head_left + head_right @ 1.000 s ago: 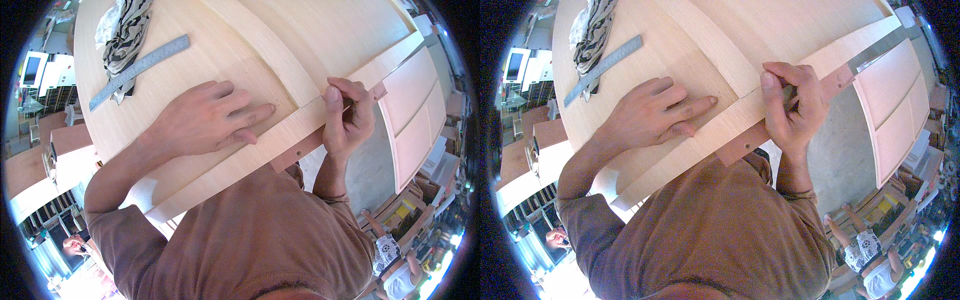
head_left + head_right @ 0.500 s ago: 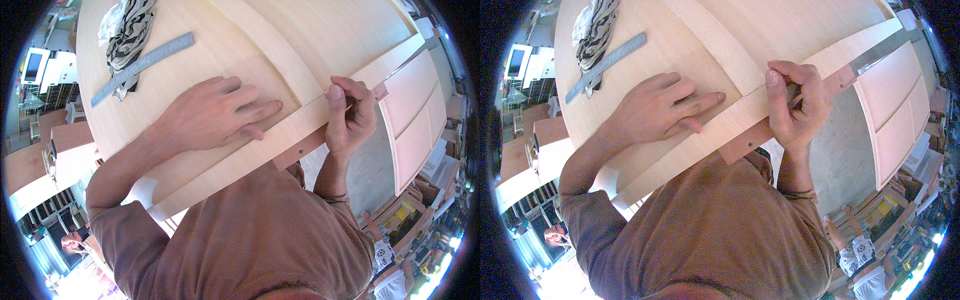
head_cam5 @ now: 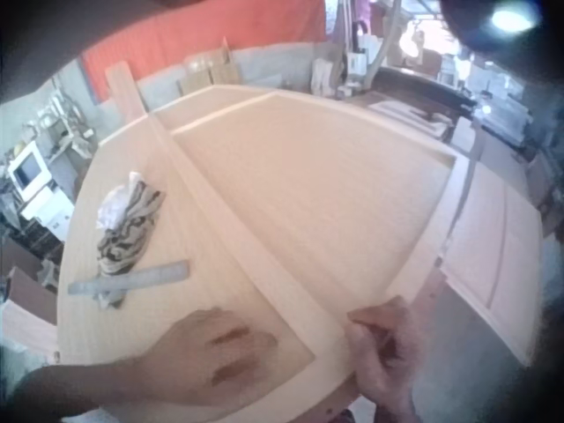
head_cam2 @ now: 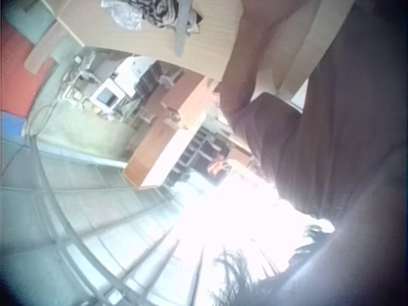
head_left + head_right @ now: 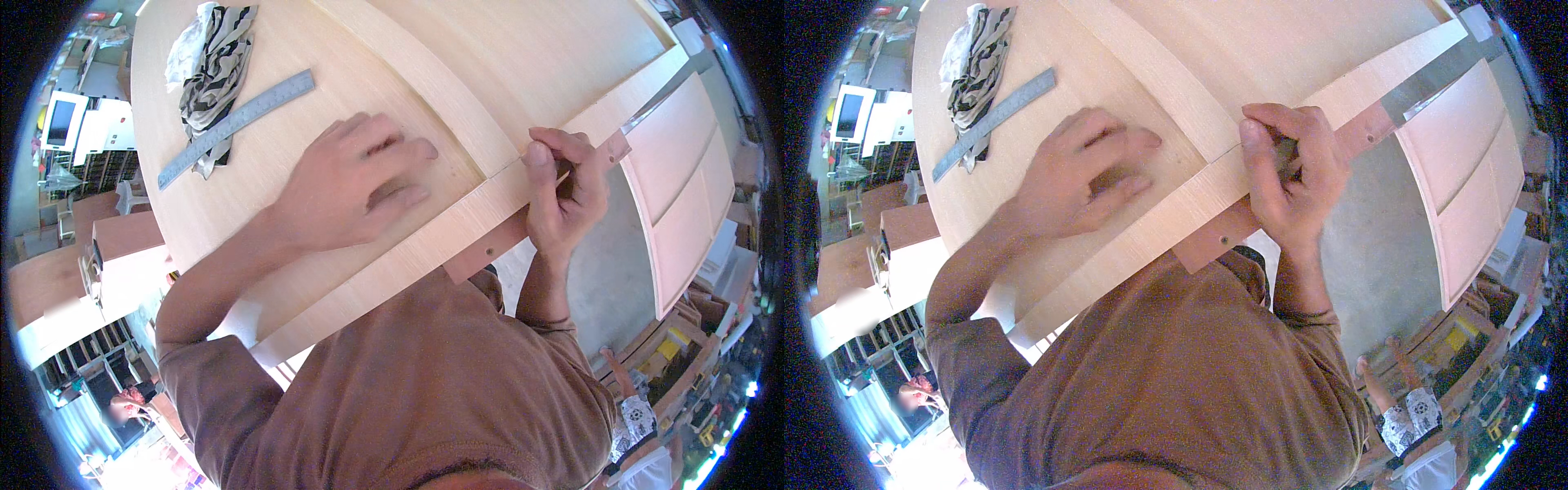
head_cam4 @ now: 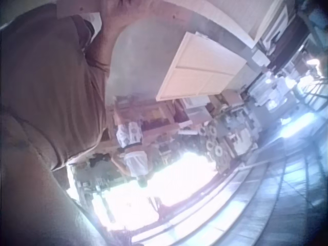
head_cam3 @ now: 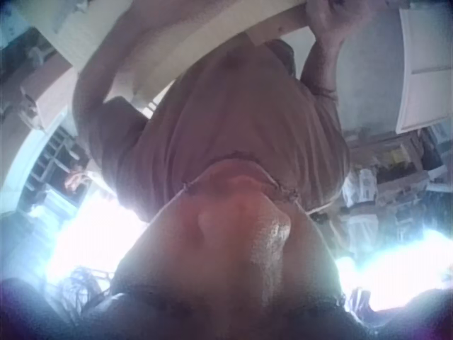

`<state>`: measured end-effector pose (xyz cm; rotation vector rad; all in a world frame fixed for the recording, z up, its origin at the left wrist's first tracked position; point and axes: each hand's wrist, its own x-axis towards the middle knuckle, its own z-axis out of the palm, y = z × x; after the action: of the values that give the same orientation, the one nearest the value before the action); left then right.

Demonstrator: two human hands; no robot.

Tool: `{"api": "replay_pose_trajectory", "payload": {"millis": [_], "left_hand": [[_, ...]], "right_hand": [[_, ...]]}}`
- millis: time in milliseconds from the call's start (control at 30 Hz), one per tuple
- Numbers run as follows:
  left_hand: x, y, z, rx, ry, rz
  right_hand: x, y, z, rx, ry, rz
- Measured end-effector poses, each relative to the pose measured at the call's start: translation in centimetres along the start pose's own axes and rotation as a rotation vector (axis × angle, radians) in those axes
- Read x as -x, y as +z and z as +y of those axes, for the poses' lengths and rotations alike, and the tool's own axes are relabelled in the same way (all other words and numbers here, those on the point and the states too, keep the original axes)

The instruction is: The person assembles a wooden cabinet door by attaching a frame piece, then wipes the surface with a cloth and sands the edges with a sanding block. The person also uses a ruler to measure and align the frame.

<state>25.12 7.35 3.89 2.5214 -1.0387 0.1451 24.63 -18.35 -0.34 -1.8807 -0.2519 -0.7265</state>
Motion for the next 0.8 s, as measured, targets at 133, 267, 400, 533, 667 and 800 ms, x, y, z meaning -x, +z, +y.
{"api": "replay_pose_trajectory", "payload": {"millis": [133, 267, 400, 533, 667, 800], "left_hand": [[-2.2, 1.7, 1.8, 0.062, -0.184, 0.117], [-3.3, 1.7, 2.0, 0.051, -0.305, 0.058], [-3.0, 1.5, 1.4, 0.142, -0.322, 0.053], [-2.5, 1.4, 1.6, 0.121, -0.294, 0.074], [-2.6, 1.5, 1.7, 0.130, -0.294, 0.056], [-2.3, 1.8, 1.3, 0.148, -0.277, 0.079]], "right_hand": [[0.2, -0.1, 0.0, -0.042, 0.058, -0.013], [0.4, -0.3, 0.4, -0.044, -0.026, -0.003], [0.6, -0.4, 0.0, -0.087, 0.048, 0.003], [0.7, -0.4, 0.0, -0.070, 0.065, -0.001], [0.8, -0.4, 0.6, -0.103, 0.044, 0.017], [0.7, -0.6, 0.5, -0.133, 0.050, -0.016]]}}
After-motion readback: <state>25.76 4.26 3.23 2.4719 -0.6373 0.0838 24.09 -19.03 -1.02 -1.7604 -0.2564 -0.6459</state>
